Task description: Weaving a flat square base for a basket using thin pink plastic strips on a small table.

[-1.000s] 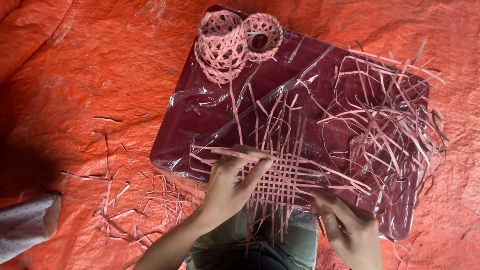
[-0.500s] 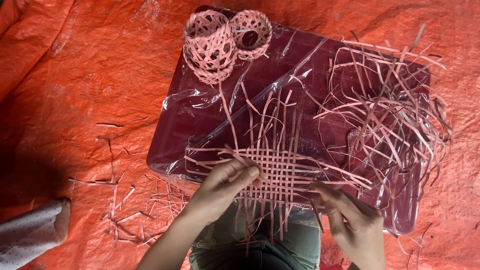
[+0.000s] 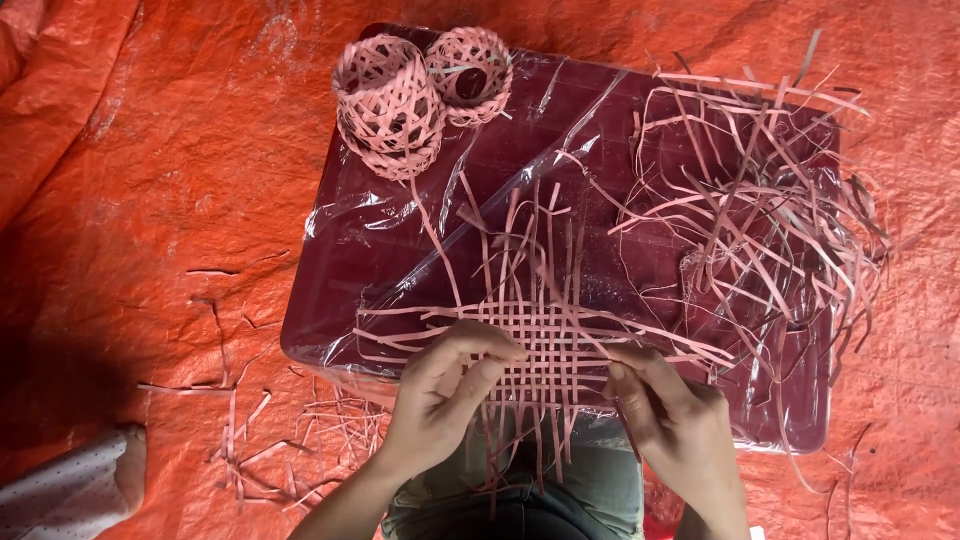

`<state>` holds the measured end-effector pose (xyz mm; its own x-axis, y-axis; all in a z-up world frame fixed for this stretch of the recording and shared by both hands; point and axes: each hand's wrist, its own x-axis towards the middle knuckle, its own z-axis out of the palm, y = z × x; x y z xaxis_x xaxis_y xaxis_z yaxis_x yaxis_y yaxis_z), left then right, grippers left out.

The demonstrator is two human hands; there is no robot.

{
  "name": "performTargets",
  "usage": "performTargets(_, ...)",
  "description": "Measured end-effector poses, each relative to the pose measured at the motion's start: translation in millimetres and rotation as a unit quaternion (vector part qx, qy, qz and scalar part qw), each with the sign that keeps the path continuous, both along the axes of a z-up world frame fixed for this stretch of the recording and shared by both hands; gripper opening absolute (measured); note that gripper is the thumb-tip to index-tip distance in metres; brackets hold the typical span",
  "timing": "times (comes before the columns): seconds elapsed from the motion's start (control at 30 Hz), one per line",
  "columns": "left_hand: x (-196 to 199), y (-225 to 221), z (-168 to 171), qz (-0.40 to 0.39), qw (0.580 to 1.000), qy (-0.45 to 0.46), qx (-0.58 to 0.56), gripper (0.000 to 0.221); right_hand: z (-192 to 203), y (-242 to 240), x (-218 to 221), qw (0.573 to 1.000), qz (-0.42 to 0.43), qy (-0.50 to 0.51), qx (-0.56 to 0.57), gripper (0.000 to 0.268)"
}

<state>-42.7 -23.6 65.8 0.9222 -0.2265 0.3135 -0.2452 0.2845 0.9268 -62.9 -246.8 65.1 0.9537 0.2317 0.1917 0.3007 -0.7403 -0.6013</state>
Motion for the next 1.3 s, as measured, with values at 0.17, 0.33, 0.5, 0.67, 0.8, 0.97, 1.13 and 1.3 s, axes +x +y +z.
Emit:
performTargets(0.17,2,-4,-3,-0.015,0.996,-0.035,0.078,0.009,6,1,-2,0.999,0.002,-0.001,0.043,0.020)
performTargets(0.33,1,-13,6,-0.104,0.974,-0.049,0.193,0.037,4,6,-8,0.988,0.104,0.011,0.111,0.026)
performTargets(0.5,-1,-6,12,-0.073,0.995,-0.022,0.066,0.022,22,8,-3,0.992,0.114,0.021,0.055,0.023)
performTargets(0.67,0,-3,17,-0.036,0.997,-0.003,0.072,0.019,19,0,-4,0.992,0.108,0.028,0.060,0.022)
performTargets(0.8,2,-3,17,-0.008,0.996,-0.018,0.092,0.018,15,-3,-4,0.992,0.094,0.047,0.070,0.026)
performTargets(0.97,1,3,22,-0.001,0.997,0.015,0.070,0.019,14,-8,-6,0.990,0.067,0.087,0.084,0.027)
performTargets(1.13,0,3,20,0.004,0.997,0.032,0.064,0.018,6,-9,-8,0.987,0.079,0.078,0.114,0.024)
performTargets(1.3,2,5,9,0.029,0.996,0.080,0.041,0.021,-1,-14,-12,0.971,0.143,0.092,0.170,0.039)
